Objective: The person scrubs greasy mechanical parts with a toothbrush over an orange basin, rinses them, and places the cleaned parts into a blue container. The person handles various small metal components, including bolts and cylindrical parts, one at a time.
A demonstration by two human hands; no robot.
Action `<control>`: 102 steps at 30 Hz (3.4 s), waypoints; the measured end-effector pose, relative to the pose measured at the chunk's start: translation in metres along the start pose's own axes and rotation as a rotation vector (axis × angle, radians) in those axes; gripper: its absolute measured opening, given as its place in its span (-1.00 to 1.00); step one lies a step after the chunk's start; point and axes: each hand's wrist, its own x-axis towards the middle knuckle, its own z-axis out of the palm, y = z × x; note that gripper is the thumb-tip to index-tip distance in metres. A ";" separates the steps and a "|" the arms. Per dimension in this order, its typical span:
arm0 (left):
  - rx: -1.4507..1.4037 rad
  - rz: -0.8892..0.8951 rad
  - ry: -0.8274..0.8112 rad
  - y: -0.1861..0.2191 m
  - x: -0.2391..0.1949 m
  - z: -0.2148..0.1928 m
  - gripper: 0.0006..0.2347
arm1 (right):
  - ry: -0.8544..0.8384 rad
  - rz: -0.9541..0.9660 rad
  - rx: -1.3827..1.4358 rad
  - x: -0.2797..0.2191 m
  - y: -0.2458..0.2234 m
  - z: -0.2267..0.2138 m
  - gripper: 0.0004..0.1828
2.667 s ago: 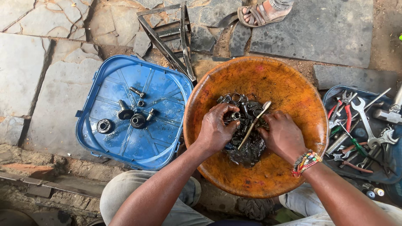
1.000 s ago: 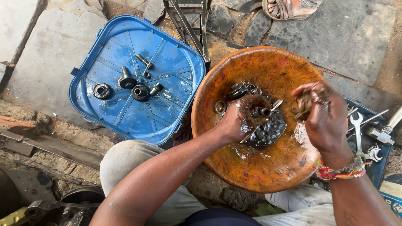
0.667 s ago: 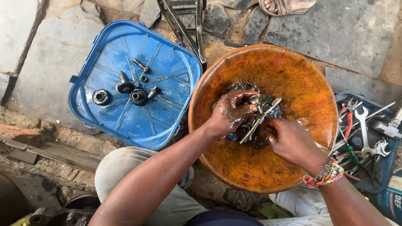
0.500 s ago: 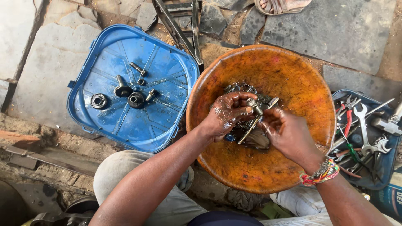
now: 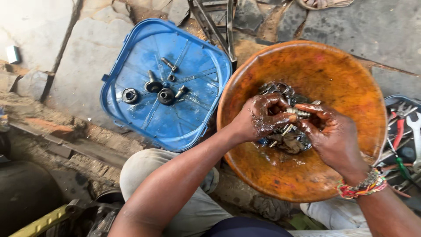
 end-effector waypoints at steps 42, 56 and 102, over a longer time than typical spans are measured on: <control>-0.190 -0.351 -0.108 -0.011 0.011 0.008 -0.82 | -0.210 0.289 1.052 0.001 0.073 -0.049 -0.70; 0.260 -0.179 -0.016 -0.030 0.008 0.022 -0.86 | -0.044 0.061 -0.727 0.023 0.087 0.004 -0.70; 0.773 0.004 -0.069 0.023 0.005 0.010 -0.75 | -0.084 0.253 0.688 0.006 0.027 -0.052 -0.72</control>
